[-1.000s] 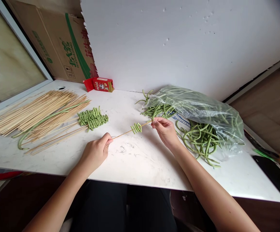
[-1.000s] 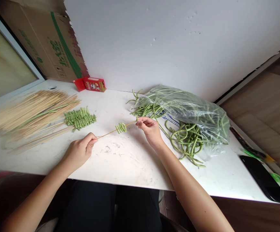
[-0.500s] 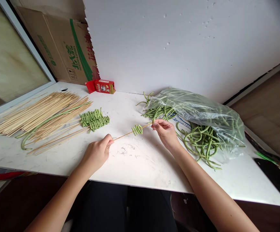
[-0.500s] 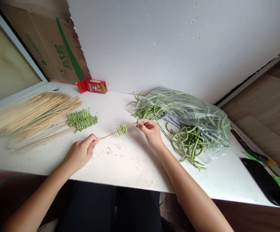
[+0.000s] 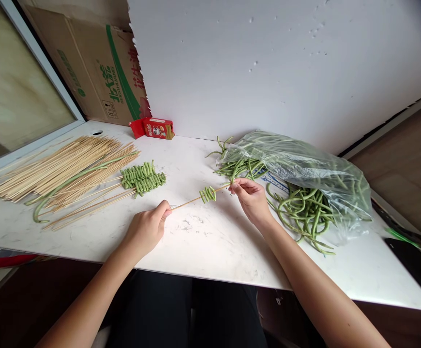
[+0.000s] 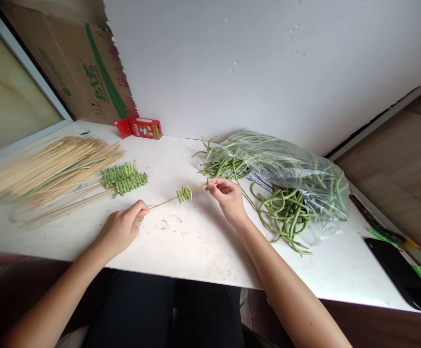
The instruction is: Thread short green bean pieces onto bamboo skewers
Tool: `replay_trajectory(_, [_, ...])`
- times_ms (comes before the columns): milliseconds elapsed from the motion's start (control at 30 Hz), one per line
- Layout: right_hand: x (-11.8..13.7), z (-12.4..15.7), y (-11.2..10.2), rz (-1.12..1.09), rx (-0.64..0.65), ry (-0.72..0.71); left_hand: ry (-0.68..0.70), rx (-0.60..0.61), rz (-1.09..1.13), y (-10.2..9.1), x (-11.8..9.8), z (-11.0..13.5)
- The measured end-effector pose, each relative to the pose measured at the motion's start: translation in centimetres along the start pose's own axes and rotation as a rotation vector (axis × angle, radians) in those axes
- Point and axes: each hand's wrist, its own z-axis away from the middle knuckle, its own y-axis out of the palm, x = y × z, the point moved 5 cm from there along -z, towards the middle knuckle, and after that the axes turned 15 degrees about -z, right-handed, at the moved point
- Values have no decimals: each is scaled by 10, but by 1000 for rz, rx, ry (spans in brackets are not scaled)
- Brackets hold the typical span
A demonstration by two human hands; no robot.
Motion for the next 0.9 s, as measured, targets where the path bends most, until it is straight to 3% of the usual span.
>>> replay_trajectory(400, [0, 1, 0, 11, 4, -27, 2, -62, -66, 3, 2, 2])
replay_trajectory(733, [-6, 1, 3, -57, -15, 22, 46, -208, -93, 2, 2, 9])
replay_trajectory(900, [-7, 1, 4, -53, -24, 45, 32, -169, -127, 2, 1, 8])
